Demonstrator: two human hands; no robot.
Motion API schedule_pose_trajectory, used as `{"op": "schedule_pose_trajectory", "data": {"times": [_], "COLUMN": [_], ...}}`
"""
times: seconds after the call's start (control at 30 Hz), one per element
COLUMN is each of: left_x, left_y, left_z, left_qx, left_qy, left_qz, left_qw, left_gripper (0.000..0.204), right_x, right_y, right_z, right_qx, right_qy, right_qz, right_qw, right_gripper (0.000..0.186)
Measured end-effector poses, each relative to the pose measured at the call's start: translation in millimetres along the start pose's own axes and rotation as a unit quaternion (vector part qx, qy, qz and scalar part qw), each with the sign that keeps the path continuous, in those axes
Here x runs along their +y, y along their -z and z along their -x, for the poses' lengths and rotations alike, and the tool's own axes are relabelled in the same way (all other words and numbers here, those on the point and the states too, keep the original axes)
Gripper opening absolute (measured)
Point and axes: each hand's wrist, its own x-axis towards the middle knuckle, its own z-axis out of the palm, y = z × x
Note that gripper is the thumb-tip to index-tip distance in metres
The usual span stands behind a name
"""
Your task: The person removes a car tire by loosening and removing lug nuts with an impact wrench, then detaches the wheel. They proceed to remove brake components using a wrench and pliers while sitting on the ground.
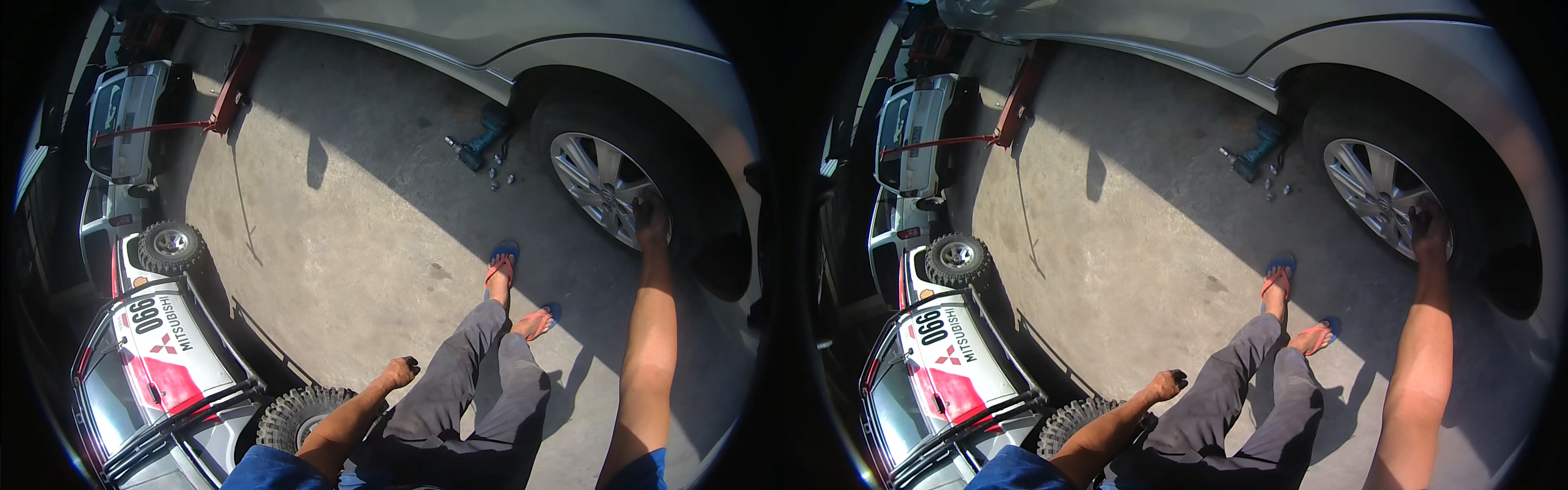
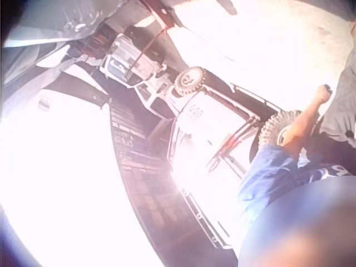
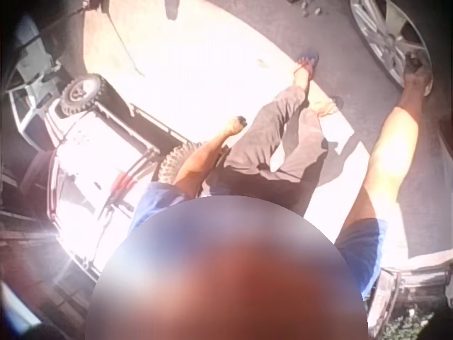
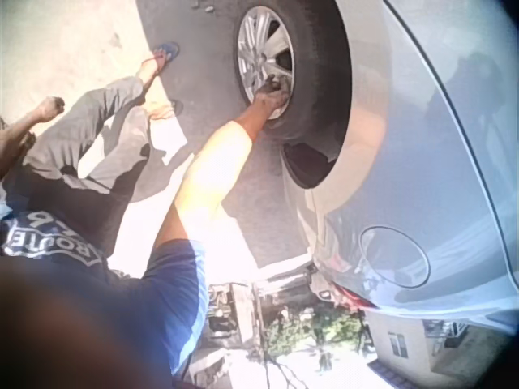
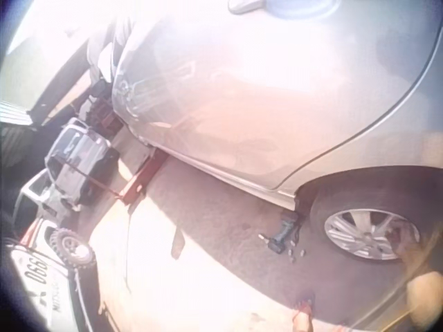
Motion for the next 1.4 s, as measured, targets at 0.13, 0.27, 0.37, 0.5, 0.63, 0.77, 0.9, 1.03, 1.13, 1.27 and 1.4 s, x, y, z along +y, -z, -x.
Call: {"op": "schedule_pose_trajectory", "data": {"times": [0.13,0.27,0.37,0.5,0.63,0.77,0.9,1.03,1.13,1.27,1.4], "left_x": [85,179,279,360,376,385,372,355,344,329,302], "left_y": [41,88,106,106,83,73,80,69,54,29,-1], "left_z": [-16,-26,-53,-68,-58,-68,-90,-93,-77,-43,-21], "left_qx": [0.096,0.021,0.012,-0.073,-0.149,-0.124,-0.104,-0.057,-0.041,-0.068,-0.063], "left_qy": [-0.070,-0.052,-0.114,-0.158,-0.115,-0.125,-0.144,-0.099,-0.071,-0.083,-0.061], "left_qz": [0.135,0.303,0.429,0.632,0.791,0.840,0.820,0.821,0.838,0.815,0.790], "left_qw": [0.984,0.951,0.896,0.755,0.582,0.513,0.544,0.559,0.540,0.569,0.607], "left_gripper": [0.037,0.050,0.067,0.068,0.098,0.093,0.073,0.071,0.071,0.073,0.075], "right_x": [75,171,194,196,200,200,204,208,214,222,252], "right_y": [30,59,89,102,94,78,57,41,44,74,91], "right_z": [70,150,211,223,200,201,217,243,267,303,353], "right_qx": [0.085,0.181,0.205,0.139,0.058,-0.049,-0.111,-0.104,-0.076,-0.084,0.052], "right_qy": [0.053,0.071,0.014,-0.045,-0.044,0.015,0.057,0.083,0.143,-0.008,0.026], "right_qz": [0.036,-0.129,-0.122,-0.032,0.209,0.503,0.639,0.653,0.665,0.676,0.313], "right_qw": [0.994,0.972,0.971,0.989,0.975,0.863,0.759,0.746,0.729,0.732,0.948], "right_gripper": [0.025,0.032,0.035,0.040,0.046,0.052,0.059,0.060,0.052,0.063,0.084]}}
